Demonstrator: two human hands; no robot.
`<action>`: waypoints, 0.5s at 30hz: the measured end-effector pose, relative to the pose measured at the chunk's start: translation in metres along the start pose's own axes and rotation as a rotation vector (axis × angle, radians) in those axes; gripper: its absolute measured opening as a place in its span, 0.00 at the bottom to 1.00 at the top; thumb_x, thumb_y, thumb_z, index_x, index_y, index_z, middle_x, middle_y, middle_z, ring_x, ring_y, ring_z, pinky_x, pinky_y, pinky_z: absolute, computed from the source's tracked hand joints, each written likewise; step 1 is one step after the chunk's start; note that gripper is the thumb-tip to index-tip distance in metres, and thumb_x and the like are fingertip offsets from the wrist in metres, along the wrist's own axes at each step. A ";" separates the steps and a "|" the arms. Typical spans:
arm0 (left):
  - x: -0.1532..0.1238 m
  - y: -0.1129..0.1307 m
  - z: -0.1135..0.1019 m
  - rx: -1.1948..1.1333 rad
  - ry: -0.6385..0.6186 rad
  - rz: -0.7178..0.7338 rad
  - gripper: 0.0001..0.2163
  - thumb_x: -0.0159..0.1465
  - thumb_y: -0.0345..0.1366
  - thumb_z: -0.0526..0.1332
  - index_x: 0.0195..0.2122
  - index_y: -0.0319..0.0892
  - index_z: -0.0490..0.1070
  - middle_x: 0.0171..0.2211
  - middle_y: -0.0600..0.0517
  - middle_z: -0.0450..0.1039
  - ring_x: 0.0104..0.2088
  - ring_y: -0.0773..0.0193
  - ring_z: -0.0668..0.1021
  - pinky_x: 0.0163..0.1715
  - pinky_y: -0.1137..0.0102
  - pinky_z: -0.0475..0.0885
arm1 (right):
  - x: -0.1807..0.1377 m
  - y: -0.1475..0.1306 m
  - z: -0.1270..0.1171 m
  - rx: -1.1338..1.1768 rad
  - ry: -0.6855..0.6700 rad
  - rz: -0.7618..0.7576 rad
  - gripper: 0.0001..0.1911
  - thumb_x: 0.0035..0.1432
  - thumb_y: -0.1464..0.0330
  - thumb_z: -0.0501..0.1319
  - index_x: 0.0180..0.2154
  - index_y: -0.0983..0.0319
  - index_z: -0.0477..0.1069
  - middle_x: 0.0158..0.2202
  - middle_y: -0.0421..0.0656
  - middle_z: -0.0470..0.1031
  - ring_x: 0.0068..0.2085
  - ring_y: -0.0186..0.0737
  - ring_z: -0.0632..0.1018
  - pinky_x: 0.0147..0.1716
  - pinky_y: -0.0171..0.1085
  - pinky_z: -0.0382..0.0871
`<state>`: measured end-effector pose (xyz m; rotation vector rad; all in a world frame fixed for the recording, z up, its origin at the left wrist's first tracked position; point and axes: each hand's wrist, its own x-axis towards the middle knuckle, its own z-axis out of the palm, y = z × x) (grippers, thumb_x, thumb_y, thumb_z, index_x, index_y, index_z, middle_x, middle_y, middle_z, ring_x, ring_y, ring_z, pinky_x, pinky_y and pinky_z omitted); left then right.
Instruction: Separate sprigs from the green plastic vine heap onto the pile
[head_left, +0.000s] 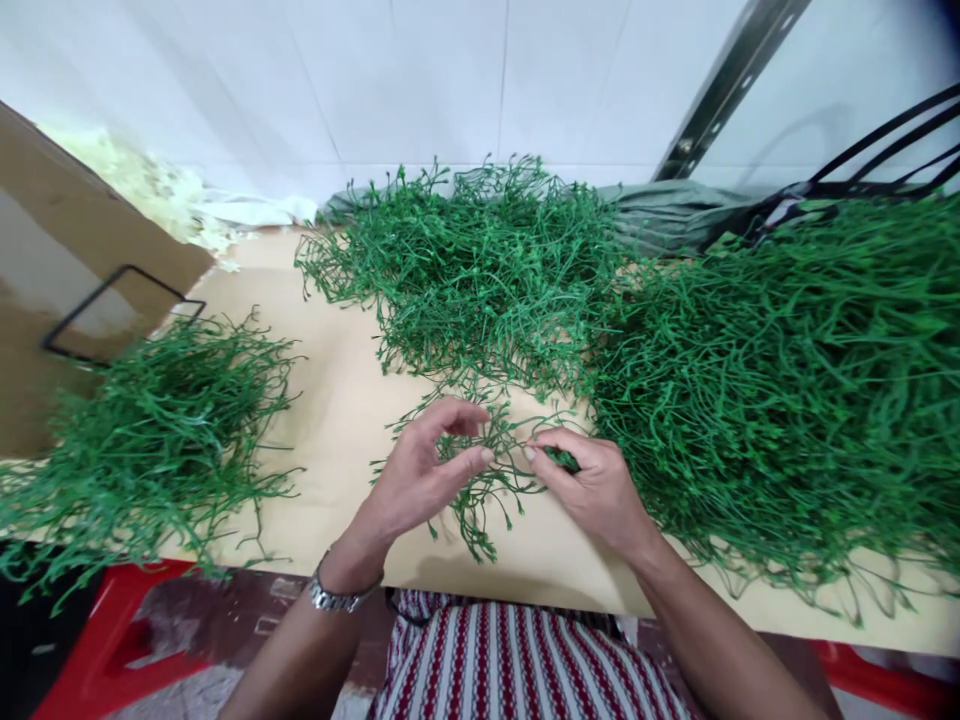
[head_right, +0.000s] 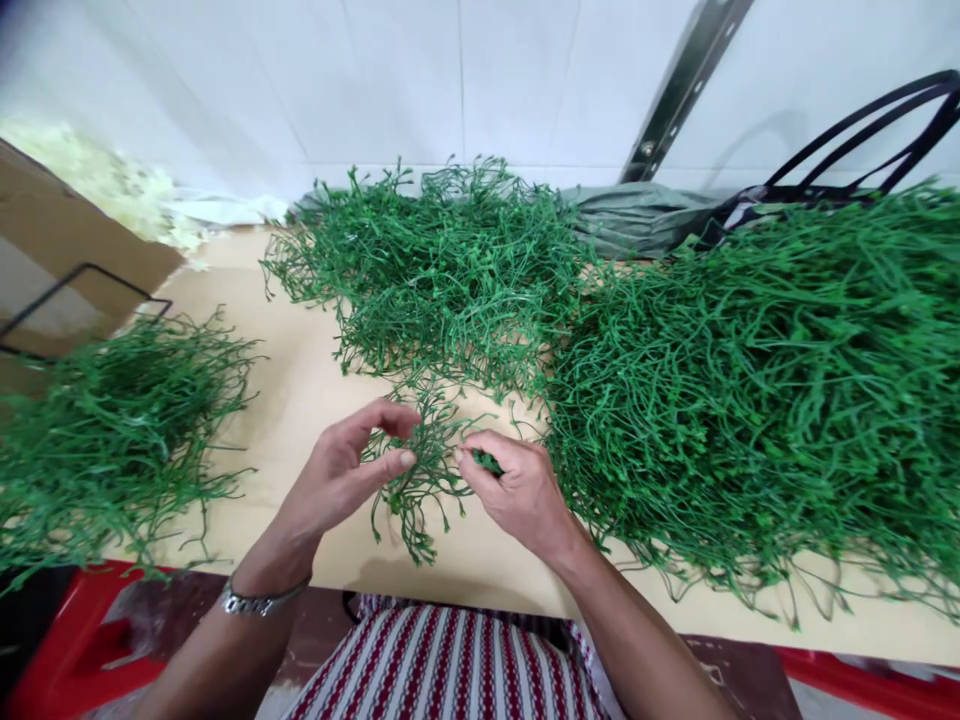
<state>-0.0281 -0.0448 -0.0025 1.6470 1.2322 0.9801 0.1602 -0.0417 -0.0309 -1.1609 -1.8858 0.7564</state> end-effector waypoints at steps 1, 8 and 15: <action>-0.001 0.000 0.003 0.044 -0.006 -0.040 0.06 0.55 0.31 0.61 0.35 0.39 0.69 0.30 0.52 0.68 0.33 0.65 0.70 0.36 0.70 0.66 | -0.001 0.001 0.001 -0.004 0.015 -0.020 0.05 0.54 0.71 0.57 0.30 0.64 0.71 0.25 0.41 0.75 0.24 0.31 0.73 0.25 0.29 0.65; -0.004 -0.001 0.023 0.000 0.117 0.036 0.05 0.55 0.26 0.57 0.23 0.39 0.65 0.23 0.54 0.63 0.27 0.68 0.67 0.30 0.71 0.63 | -0.008 0.007 0.002 0.006 -0.030 -0.054 0.07 0.56 0.69 0.57 0.34 0.63 0.73 0.30 0.44 0.78 0.29 0.36 0.78 0.30 0.32 0.70; -0.004 0.002 0.022 -0.057 0.022 0.033 0.03 0.56 0.28 0.57 0.25 0.39 0.68 0.23 0.53 0.66 0.26 0.68 0.68 0.29 0.71 0.63 | 0.006 0.012 -0.029 0.021 0.053 -0.004 0.07 0.56 0.69 0.58 0.35 0.61 0.73 0.32 0.42 0.77 0.32 0.36 0.77 0.32 0.33 0.70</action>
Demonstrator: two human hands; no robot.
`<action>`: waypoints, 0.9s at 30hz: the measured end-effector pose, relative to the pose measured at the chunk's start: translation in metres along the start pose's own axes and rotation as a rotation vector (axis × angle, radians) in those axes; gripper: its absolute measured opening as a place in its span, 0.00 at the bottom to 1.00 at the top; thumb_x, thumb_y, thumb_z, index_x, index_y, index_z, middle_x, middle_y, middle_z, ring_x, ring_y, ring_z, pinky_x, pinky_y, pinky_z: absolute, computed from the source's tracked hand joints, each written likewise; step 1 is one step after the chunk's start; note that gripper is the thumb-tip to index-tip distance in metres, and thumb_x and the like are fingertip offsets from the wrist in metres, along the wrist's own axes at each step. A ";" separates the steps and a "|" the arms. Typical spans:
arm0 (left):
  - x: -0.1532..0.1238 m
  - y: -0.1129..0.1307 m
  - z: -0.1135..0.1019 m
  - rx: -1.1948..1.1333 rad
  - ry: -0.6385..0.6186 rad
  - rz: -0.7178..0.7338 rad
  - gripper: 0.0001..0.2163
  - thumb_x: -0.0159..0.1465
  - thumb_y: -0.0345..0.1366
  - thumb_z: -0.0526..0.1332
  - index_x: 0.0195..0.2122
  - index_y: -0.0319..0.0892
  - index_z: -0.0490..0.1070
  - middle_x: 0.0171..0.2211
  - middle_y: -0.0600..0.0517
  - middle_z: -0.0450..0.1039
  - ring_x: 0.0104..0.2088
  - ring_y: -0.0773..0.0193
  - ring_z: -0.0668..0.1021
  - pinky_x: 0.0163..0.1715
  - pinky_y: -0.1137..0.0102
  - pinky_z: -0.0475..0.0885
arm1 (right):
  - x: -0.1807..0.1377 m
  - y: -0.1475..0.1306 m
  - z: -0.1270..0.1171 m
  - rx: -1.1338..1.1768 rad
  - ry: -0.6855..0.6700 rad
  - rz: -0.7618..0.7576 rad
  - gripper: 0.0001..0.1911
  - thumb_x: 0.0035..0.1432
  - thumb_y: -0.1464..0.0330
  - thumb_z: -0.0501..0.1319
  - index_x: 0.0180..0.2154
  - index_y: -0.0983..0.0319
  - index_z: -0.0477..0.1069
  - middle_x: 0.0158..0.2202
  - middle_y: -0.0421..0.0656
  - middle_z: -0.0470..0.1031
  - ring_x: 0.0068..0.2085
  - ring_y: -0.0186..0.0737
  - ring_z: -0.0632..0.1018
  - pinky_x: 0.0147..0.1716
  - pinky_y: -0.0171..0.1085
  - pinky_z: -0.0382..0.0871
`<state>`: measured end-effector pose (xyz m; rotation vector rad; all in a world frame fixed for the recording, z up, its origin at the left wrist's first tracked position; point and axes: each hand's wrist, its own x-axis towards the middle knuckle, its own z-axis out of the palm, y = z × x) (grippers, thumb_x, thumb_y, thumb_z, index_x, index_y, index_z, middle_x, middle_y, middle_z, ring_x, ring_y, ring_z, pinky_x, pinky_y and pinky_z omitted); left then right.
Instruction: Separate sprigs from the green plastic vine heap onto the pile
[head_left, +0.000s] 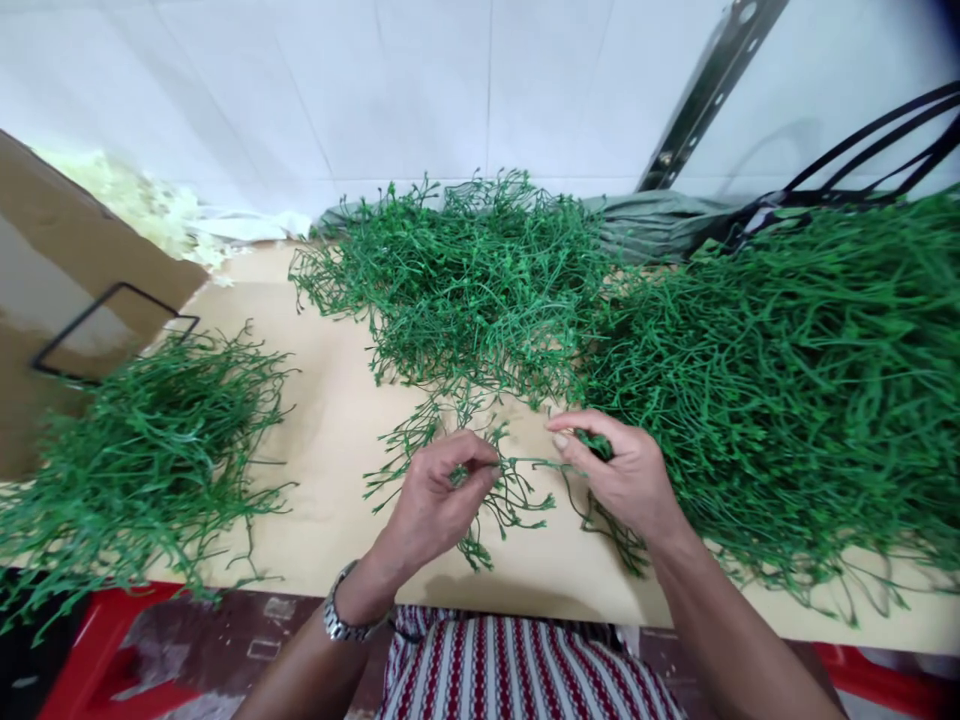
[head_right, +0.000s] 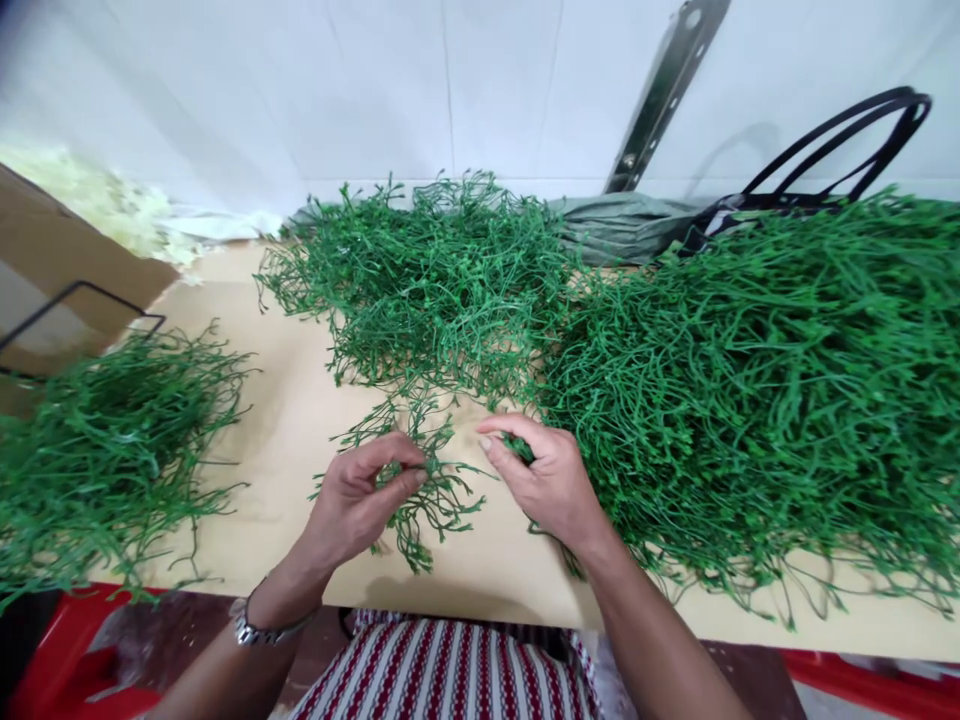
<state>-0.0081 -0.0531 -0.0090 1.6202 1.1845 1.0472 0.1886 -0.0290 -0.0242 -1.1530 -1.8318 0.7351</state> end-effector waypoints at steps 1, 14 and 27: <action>0.001 0.001 0.000 -0.040 -0.016 -0.033 0.03 0.55 0.29 0.58 0.25 0.39 0.69 0.23 0.53 0.66 0.26 0.68 0.68 0.28 0.72 0.63 | 0.004 -0.001 -0.003 0.003 -0.035 -0.037 0.07 0.56 0.69 0.58 0.36 0.61 0.73 0.32 0.42 0.77 0.32 0.36 0.77 0.33 0.33 0.70; 0.008 -0.004 0.009 -0.173 0.000 -0.126 0.03 0.55 0.32 0.59 0.25 0.38 0.69 0.22 0.54 0.65 0.25 0.69 0.67 0.25 0.74 0.62 | 0.009 -0.003 0.018 0.126 -0.200 -0.206 0.07 0.53 0.65 0.62 0.33 0.63 0.70 0.26 0.40 0.69 0.27 0.33 0.69 0.27 0.33 0.64; 0.015 0.005 -0.008 0.242 -0.459 0.038 0.03 0.57 0.27 0.55 0.27 0.39 0.64 0.23 0.56 0.61 0.24 0.70 0.64 0.26 0.74 0.59 | 0.001 -0.004 0.007 0.038 -0.406 -0.265 0.09 0.58 0.66 0.55 0.28 0.62 0.64 0.24 0.38 0.63 0.25 0.32 0.65 0.25 0.32 0.58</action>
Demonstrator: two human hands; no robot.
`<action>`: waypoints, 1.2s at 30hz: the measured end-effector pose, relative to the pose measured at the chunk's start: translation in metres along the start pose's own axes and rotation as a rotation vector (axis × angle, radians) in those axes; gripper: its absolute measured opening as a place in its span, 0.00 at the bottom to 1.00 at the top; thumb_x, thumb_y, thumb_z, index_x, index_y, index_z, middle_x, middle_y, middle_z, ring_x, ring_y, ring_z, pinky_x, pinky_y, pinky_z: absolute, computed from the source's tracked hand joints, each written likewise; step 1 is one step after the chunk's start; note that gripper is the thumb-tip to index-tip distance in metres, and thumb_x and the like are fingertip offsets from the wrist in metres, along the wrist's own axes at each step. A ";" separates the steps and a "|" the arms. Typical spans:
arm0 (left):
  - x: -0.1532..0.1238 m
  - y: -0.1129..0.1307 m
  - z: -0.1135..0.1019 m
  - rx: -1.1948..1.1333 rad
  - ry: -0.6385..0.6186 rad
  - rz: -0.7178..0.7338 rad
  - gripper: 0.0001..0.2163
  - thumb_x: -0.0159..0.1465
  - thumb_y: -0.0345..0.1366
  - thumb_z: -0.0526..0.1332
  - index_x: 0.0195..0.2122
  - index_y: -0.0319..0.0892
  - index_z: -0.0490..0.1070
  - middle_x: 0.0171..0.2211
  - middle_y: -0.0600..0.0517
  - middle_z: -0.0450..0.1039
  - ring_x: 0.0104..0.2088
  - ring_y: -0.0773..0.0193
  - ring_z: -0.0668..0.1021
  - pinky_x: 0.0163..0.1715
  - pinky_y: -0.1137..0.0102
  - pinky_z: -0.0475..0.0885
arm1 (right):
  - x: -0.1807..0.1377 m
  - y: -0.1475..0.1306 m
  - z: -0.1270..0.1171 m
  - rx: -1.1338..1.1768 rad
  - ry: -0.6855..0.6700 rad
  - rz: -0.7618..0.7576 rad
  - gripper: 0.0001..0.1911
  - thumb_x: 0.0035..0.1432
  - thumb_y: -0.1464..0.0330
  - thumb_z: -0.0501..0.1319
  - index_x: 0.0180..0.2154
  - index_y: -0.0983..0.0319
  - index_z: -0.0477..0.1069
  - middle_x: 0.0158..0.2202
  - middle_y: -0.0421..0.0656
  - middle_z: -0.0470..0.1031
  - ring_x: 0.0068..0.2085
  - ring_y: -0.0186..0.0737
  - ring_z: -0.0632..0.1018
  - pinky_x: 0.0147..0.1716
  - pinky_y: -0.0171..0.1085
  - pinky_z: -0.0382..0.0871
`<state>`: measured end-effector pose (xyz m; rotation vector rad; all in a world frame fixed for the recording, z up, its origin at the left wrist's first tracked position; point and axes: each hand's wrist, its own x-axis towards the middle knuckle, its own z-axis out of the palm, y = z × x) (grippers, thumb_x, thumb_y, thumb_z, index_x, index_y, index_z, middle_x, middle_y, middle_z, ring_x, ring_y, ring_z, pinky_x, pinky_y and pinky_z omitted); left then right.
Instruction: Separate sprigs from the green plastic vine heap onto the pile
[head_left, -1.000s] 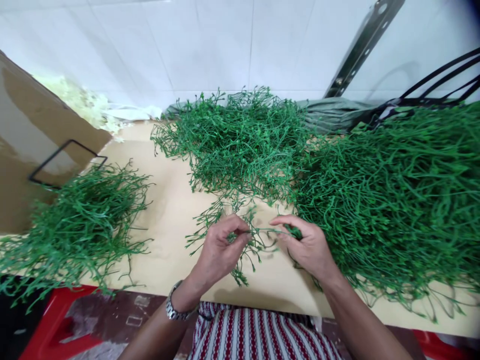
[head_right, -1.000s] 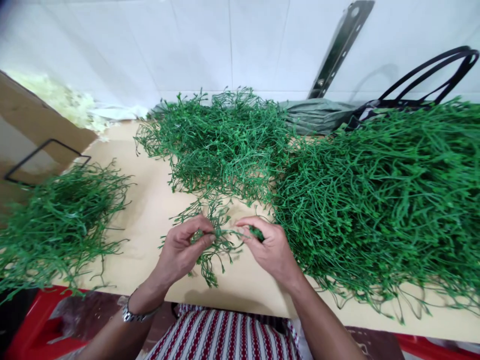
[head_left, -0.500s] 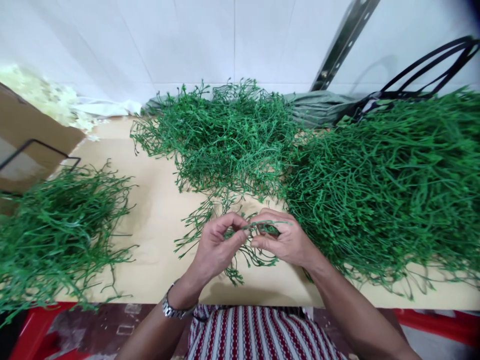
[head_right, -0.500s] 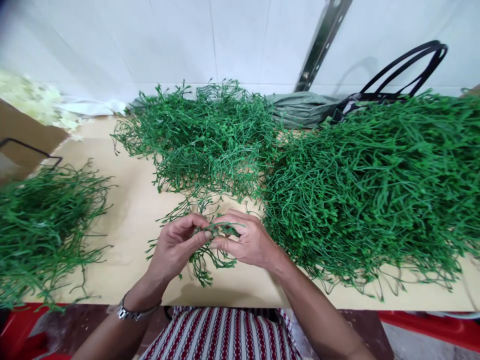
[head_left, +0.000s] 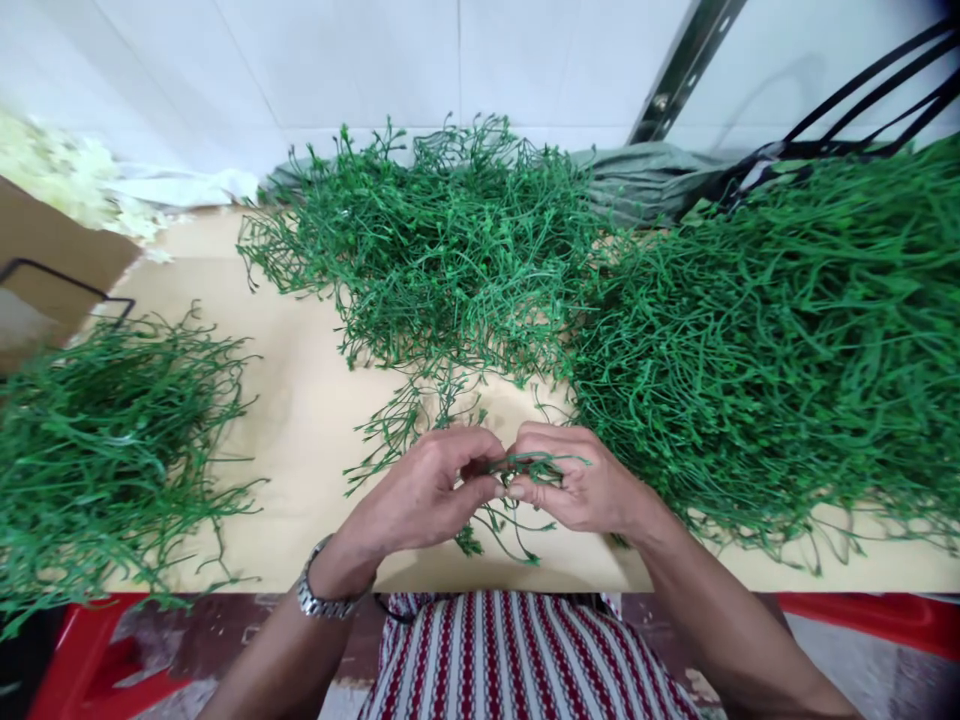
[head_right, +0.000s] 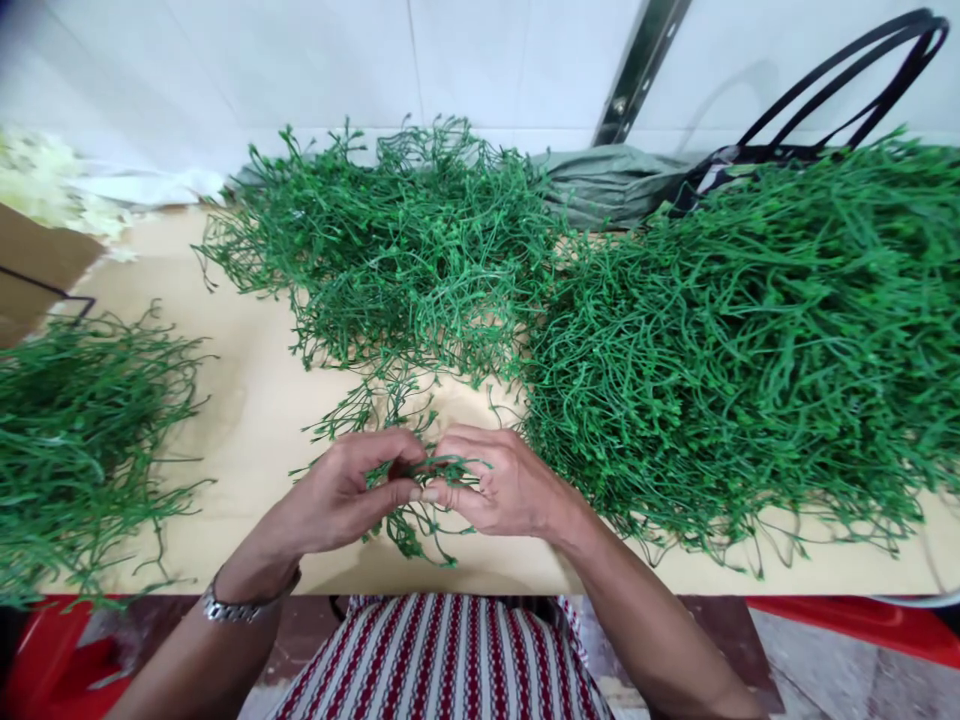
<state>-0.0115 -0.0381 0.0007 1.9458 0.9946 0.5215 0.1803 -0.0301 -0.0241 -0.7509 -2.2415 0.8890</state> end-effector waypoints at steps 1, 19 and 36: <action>0.000 0.000 0.000 -0.007 -0.011 0.013 0.03 0.57 0.27 0.55 0.27 0.39 0.63 0.23 0.56 0.61 0.24 0.70 0.64 0.26 0.73 0.60 | 0.000 0.000 0.000 0.015 0.002 0.001 0.09 0.58 0.66 0.55 0.27 0.62 0.64 0.24 0.38 0.63 0.25 0.31 0.65 0.25 0.32 0.58; -0.009 0.003 0.017 0.378 0.151 0.024 0.04 0.58 0.26 0.52 0.28 0.40 0.61 0.23 0.55 0.63 0.24 0.69 0.65 0.26 0.73 0.60 | 0.001 0.000 0.009 -0.172 -0.093 0.025 0.06 0.58 0.73 0.52 0.28 0.62 0.61 0.24 0.38 0.61 0.24 0.31 0.62 0.25 0.31 0.56; -0.010 0.007 0.008 0.488 -0.051 0.264 0.10 0.57 0.24 0.50 0.20 0.40 0.62 0.19 0.53 0.64 0.22 0.67 0.66 0.25 0.70 0.60 | 0.003 0.006 0.008 0.102 -0.275 -0.042 0.09 0.52 0.75 0.53 0.21 0.62 0.57 0.19 0.35 0.54 0.22 0.28 0.57 0.22 0.31 0.49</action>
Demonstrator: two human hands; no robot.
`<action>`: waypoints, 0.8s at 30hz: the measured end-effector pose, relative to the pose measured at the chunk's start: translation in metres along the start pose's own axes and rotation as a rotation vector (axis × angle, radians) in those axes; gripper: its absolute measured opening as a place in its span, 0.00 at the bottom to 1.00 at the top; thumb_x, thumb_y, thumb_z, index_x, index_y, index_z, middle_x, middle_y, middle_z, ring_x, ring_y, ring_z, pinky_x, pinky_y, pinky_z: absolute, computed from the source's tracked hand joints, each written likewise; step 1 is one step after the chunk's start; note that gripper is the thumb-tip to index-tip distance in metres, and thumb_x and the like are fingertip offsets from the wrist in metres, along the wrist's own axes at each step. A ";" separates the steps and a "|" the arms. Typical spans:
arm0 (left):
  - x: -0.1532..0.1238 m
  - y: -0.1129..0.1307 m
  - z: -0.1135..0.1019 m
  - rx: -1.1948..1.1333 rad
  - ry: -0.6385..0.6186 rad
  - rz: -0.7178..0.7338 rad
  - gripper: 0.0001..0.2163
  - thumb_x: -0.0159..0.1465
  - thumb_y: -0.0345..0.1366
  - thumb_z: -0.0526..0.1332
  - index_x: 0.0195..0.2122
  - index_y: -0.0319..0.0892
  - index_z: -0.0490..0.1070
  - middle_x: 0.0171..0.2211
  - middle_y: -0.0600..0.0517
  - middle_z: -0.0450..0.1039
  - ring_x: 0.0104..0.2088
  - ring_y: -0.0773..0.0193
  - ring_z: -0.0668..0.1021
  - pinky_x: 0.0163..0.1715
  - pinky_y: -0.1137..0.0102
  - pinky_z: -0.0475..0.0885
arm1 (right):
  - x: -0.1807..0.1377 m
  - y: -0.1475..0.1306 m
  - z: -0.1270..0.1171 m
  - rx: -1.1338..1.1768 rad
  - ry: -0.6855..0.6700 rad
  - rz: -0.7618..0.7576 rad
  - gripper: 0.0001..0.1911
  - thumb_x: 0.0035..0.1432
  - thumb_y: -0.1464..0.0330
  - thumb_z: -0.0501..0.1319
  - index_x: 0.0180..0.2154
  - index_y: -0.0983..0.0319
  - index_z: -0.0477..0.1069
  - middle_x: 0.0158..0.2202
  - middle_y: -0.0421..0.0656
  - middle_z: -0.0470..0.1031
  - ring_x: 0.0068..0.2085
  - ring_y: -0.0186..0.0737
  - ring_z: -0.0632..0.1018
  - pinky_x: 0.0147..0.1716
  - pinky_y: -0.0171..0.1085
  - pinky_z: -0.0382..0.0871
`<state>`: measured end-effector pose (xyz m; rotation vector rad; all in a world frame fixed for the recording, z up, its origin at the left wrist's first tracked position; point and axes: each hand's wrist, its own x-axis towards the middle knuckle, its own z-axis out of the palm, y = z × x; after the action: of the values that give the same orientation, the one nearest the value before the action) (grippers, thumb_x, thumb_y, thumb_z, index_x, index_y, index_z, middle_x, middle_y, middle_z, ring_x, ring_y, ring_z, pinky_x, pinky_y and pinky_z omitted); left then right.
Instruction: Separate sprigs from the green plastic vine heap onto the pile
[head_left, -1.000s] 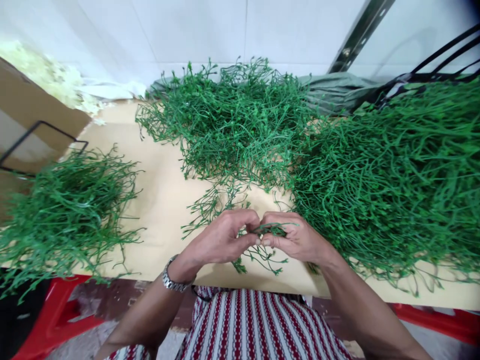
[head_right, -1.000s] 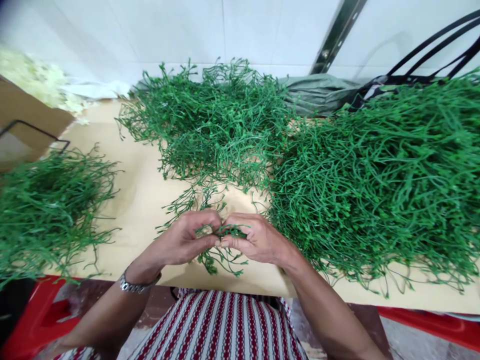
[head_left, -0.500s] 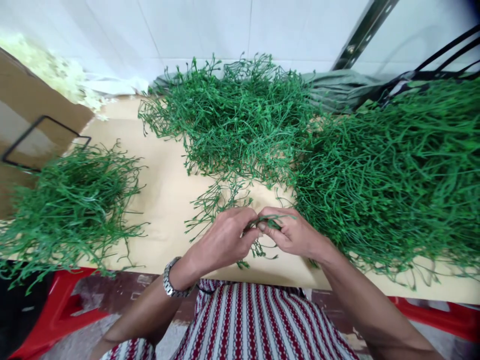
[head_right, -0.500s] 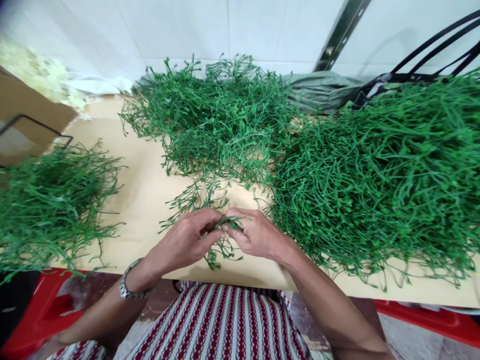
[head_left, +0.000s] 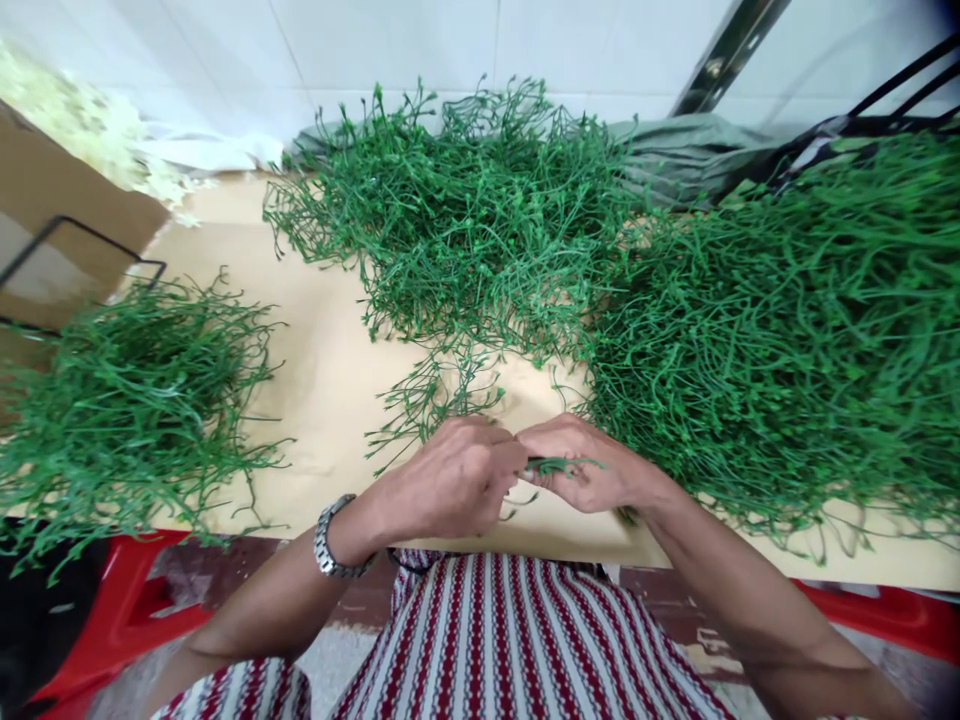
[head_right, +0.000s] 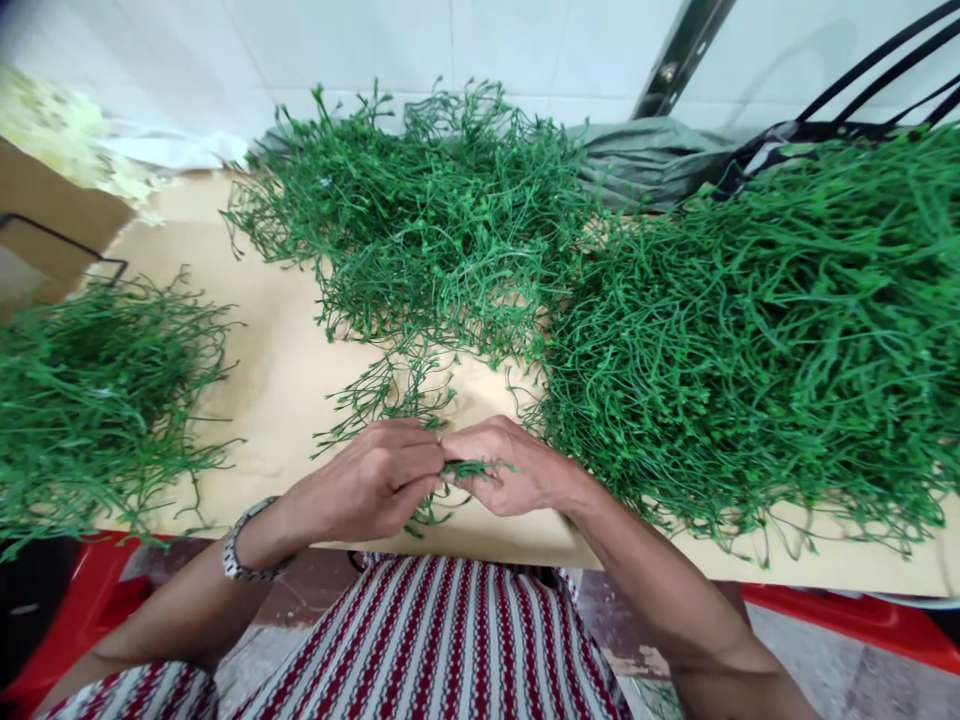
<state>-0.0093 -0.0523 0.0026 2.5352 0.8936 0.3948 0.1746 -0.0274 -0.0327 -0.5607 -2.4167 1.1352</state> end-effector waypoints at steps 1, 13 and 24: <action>0.000 0.000 -0.001 -0.063 0.017 0.033 0.10 0.57 0.24 0.50 0.19 0.40 0.60 0.18 0.54 0.63 0.22 0.68 0.65 0.26 0.70 0.59 | 0.000 0.000 -0.001 0.047 -0.020 -0.012 0.10 0.53 0.73 0.53 0.21 0.62 0.56 0.19 0.35 0.54 0.22 0.28 0.58 0.22 0.30 0.50; 0.000 -0.020 0.005 -0.849 0.151 -0.077 0.05 0.58 0.30 0.59 0.24 0.38 0.69 0.20 0.54 0.65 0.23 0.70 0.66 0.26 0.72 0.62 | -0.002 -0.005 -0.009 0.514 0.098 0.142 0.19 0.62 0.56 0.49 0.27 0.64 0.62 0.23 0.39 0.64 0.25 0.30 0.66 0.25 0.30 0.60; 0.001 -0.013 0.037 -1.091 0.597 -0.467 0.06 0.52 0.34 0.65 0.24 0.38 0.69 0.22 0.55 0.65 0.25 0.71 0.67 0.26 0.75 0.63 | 0.005 -0.005 0.023 0.308 0.398 0.397 0.16 0.55 0.55 0.57 0.32 0.63 0.68 0.26 0.39 0.65 0.27 0.32 0.66 0.24 0.29 0.60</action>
<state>-0.0006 -0.0537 -0.0359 1.1799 1.0265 1.1312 0.1572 -0.0416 -0.0414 -1.0764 -1.7962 1.3656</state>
